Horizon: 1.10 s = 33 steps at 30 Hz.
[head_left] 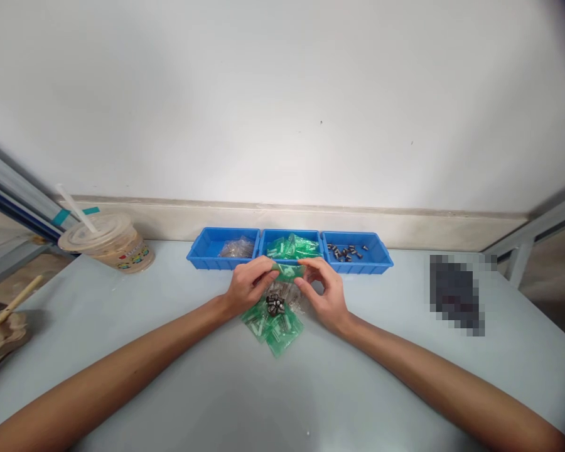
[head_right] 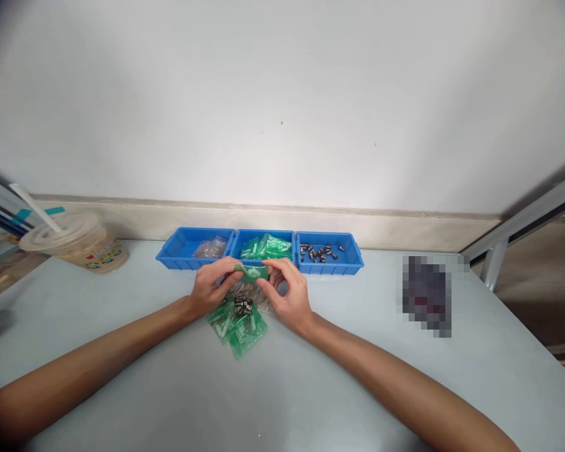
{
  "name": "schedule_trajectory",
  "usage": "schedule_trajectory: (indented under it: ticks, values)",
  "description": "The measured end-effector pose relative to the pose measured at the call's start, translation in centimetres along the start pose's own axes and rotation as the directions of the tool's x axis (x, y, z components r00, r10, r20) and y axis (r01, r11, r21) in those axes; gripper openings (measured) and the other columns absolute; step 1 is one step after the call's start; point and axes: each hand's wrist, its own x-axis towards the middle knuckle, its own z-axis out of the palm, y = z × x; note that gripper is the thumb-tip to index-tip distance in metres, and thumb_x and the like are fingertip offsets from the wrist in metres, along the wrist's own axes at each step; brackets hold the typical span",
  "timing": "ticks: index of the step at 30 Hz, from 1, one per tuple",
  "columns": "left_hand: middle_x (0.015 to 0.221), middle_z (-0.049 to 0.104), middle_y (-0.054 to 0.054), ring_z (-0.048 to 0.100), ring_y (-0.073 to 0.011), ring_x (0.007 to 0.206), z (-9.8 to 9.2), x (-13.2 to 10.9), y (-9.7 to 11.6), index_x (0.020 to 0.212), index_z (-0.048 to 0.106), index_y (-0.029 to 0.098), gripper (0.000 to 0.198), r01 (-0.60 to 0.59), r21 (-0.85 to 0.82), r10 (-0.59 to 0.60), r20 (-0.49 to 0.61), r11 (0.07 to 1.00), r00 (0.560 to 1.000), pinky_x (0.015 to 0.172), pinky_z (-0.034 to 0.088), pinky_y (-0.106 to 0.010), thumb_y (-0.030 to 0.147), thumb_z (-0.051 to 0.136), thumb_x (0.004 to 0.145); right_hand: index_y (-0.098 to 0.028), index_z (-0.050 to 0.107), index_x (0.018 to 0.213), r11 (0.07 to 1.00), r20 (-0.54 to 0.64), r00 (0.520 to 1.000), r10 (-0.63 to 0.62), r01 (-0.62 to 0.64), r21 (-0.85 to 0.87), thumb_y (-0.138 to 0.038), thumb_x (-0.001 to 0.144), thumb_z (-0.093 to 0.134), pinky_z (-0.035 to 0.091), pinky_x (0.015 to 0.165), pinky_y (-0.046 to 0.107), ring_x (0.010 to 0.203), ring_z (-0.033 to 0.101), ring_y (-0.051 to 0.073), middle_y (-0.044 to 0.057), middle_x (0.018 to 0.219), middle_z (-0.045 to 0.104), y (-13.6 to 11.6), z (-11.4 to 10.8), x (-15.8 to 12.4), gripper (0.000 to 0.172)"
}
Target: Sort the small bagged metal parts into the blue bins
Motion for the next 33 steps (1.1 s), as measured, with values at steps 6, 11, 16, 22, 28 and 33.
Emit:
schedule_trajectory:
  ticks: [6,11,16,22,28,33]
  values:
    - [0.069,0.062,-0.001,0.052,-0.0083,0.055,0.0,-0.1,0.0,0.087,0.059,0.015,0.016,-0.028,0.040,0.027,0.043,0.999,0.999,0.053,0.042,-0.018,0.029,0.054,0.093,-0.018,0.065,0.086,0.987,0.034,0.996,-0.082,0.086,-0.138,-0.025,0.090,0.057,0.042,0.060,0.028,0.063,0.049,0.014,0.001,0.069,0.054,0.0,0.0,-0.2,0.011]
    - [0.059,0.058,0.003,0.046,-0.0056,0.045,0.2,-0.2,0.0,0.084,0.060,0.015,0.017,-0.037,0.094,0.034,0.033,0.995,0.999,0.047,0.038,-0.017,0.032,0.060,0.089,-0.018,0.067,0.085,0.984,0.026,0.993,-0.117,0.120,-0.130,-0.021,0.090,0.058,0.043,0.059,0.028,0.064,0.053,0.015,0.002,0.069,0.060,-0.1,-0.1,0.0,0.011]
    - [0.060,0.059,0.005,0.050,-0.0061,0.046,0.5,-0.6,-0.5,0.105,0.056,0.017,0.019,0.054,0.039,-0.049,-0.127,0.998,0.991,0.050,0.042,-0.016,0.025,0.061,0.088,-0.019,0.067,0.089,0.958,0.072,0.977,-0.201,0.212,-0.196,-0.019,0.091,0.056,0.047,0.066,0.029,0.073,0.058,0.016,0.004,0.079,0.063,-1.2,-1.1,1.8,0.010]
    - [0.074,0.067,0.000,0.061,-0.0084,0.055,0.5,-0.6,-0.6,0.109,0.054,0.016,0.020,0.145,-0.050,-0.152,-0.209,0.988,0.966,0.056,0.048,-0.019,0.020,0.056,0.090,-0.017,0.068,0.090,0.857,0.115,0.970,-0.214,0.243,-0.454,-0.022,0.092,0.055,0.048,0.070,0.031,0.080,0.057,0.019,0.007,0.085,0.062,-0.9,-3.3,5.2,0.014]
    - [0.073,0.067,0.000,0.062,-0.0087,0.055,0.4,-0.4,-0.3,0.105,0.056,0.016,0.016,0.151,-0.024,-0.153,-0.212,0.988,0.965,0.058,0.049,-0.019,0.019,0.055,0.089,-0.017,0.071,0.087,0.686,0.313,0.929,-0.196,0.358,-0.634,-0.021,0.094,0.051,0.045,0.074,0.034,0.088,0.051,0.023,0.010,0.092,0.063,0.8,-3.2,5.4,0.021]
    - [0.074,0.067,-0.001,0.061,-0.0090,0.056,0.4,-0.6,-0.4,0.101,0.058,0.016,0.013,0.157,-0.022,-0.158,-0.217,0.987,0.963,0.060,0.049,-0.020,0.022,0.054,0.091,-0.017,0.071,0.097,0.620,0.328,0.936,-0.130,0.335,-0.710,-0.018,0.091,0.054,0.042,0.081,0.041,0.105,0.047,0.029,0.015,0.113,0.058,0.4,-2.8,5.1,0.018]
